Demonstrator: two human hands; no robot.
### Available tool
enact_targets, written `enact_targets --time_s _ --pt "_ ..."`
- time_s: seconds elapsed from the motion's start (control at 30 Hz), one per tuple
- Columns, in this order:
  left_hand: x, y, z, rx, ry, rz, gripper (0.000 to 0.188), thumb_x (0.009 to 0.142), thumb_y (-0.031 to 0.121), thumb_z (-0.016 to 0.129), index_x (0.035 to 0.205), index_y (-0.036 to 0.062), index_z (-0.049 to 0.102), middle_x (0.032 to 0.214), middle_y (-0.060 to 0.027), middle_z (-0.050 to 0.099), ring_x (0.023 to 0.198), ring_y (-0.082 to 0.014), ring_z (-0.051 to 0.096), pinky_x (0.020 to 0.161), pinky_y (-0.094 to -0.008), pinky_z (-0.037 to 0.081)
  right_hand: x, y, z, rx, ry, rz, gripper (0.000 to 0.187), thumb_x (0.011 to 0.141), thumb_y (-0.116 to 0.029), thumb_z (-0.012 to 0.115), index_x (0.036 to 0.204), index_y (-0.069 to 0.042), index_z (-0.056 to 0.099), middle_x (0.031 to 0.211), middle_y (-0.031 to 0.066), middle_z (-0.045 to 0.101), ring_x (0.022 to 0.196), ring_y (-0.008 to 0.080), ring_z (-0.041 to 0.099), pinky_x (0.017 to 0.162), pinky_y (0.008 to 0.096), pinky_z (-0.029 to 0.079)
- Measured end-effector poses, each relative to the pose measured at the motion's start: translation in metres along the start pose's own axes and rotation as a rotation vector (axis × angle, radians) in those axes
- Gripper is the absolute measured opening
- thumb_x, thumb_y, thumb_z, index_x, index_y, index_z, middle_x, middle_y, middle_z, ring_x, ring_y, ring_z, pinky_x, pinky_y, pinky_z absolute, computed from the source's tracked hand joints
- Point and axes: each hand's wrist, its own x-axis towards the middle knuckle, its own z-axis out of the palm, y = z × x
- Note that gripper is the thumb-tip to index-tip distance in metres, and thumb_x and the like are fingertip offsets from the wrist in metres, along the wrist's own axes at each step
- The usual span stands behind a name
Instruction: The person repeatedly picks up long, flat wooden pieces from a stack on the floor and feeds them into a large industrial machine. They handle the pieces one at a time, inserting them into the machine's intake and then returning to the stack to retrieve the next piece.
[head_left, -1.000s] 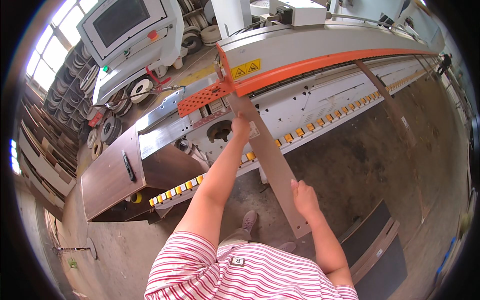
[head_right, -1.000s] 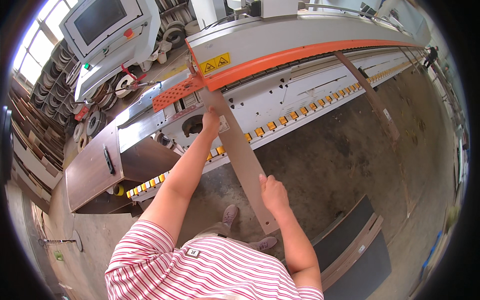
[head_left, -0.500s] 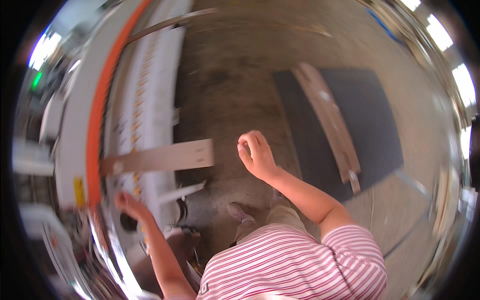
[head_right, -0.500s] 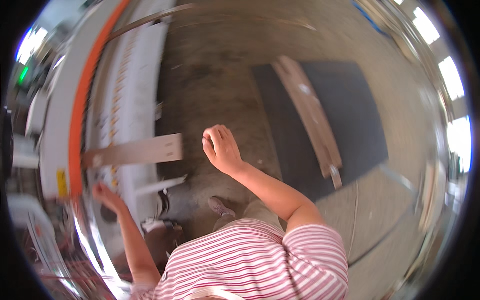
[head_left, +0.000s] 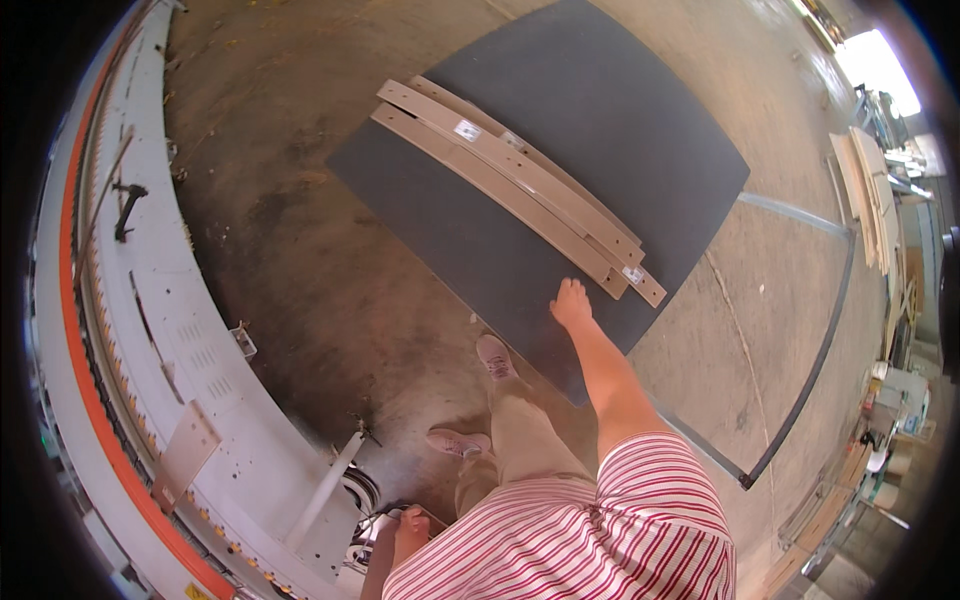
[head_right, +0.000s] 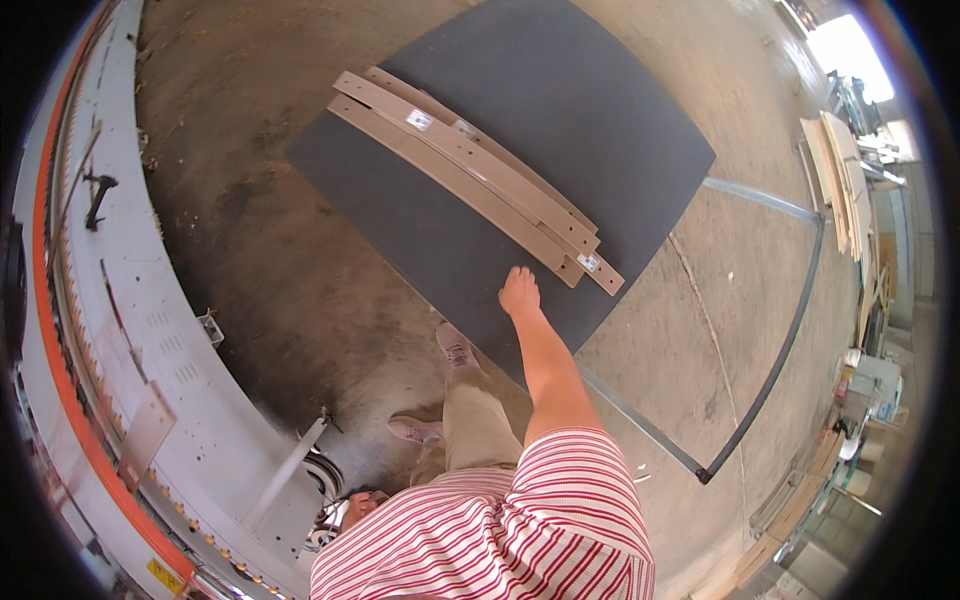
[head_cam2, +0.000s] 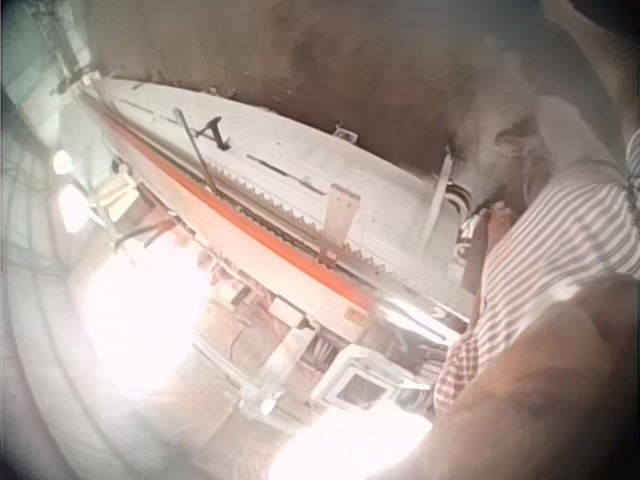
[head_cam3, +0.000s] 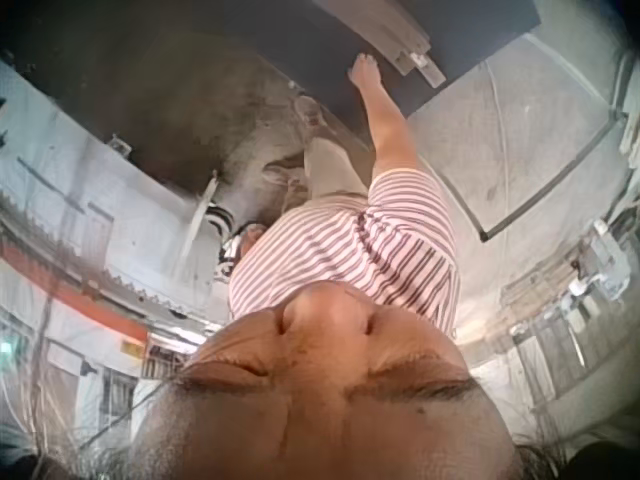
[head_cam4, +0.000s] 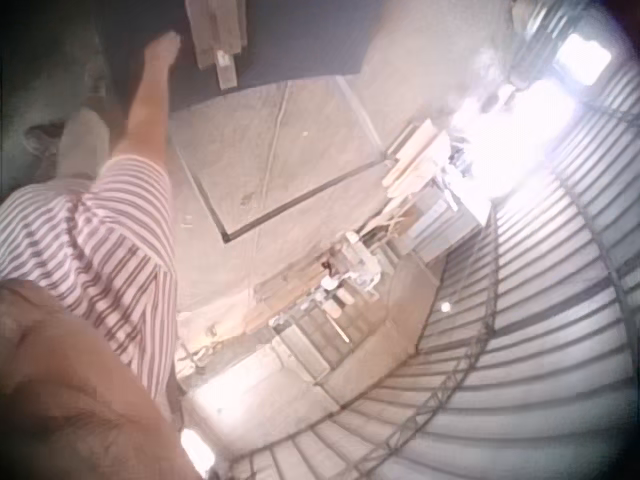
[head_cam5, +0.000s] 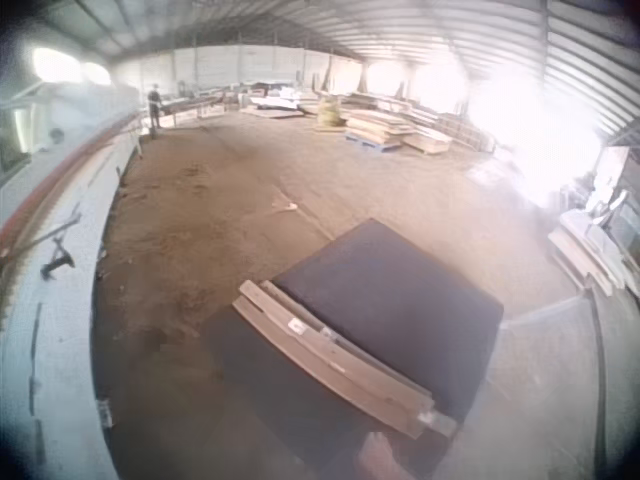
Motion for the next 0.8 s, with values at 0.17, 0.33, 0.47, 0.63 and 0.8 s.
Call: enact_targets --time_s 0.17,0.33,0.47,0.63,0.8 --pt "0.022 0.029 -0.021 0.009 0.048 -0.245 0.027 0.090 0.017 0.065 0.111 0.0043 0.053 0.079 -0.0045 0.062 0.071 -0.0134 0.059 0.066 -0.0285 0.051 0.085 0.058 0.002 0.001 0.100 0.241 0.058 0.074 -0.016 0.078 0.120 0.003 0.047 0.126 0.0234 0.048 0.119 0.0387 0.052 0.097 0.0449 0.050" --pt "0.052 0.108 -0.020 -0.084 -0.014 -0.103 0.027 0.097 0.020 0.058 0.115 0.0018 0.050 0.090 -0.0114 0.068 0.076 -0.0181 0.069 0.068 -0.0318 0.056 0.099 0.080 0.009 -0.116 0.138 0.376 0.071 0.069 -0.017 0.083 0.125 0.003 0.044 0.129 0.0215 0.044 0.122 0.0392 0.048 0.098 0.0443 0.049" --pt "0.072 0.165 -0.015 -0.358 -0.081 -0.234 0.026 0.101 0.016 0.051 0.119 -0.0026 0.052 0.100 -0.0140 0.067 0.088 -0.0207 0.067 0.080 -0.0310 0.053 0.081 0.085 0.021 0.056 0.162 0.498 0.088 0.065 -0.020 0.086 0.136 0.001 0.038 0.136 0.0218 0.040 0.127 0.0404 0.043 0.107 0.0476 0.041" --pt "0.083 0.195 -0.024 -0.326 -0.075 -0.286 0.027 0.101 0.017 0.049 0.120 -0.0021 0.052 0.101 -0.0139 0.067 0.089 -0.0191 0.067 0.080 -0.0298 0.052 0.078 0.057 -0.008 -0.052 0.117 0.668 0.098 0.064 -0.032 0.086 0.142 -0.004 0.034 0.144 0.0230 0.034 0.135 0.0427 0.033 0.113 0.0517 0.034" --pt "0.084 0.180 -0.031 -0.259 -0.047 -0.312 0.030 0.101 0.021 0.049 0.119 -0.0021 0.052 0.101 -0.0144 0.067 0.087 -0.0187 0.067 0.078 -0.0297 0.052 0.070 0.065 0.013 0.044 0.130 0.616 0.102 0.063 -0.035 0.086 0.143 -0.003 0.032 0.142 0.0204 0.035 0.132 0.0414 0.036 0.105 0.0460 0.045"
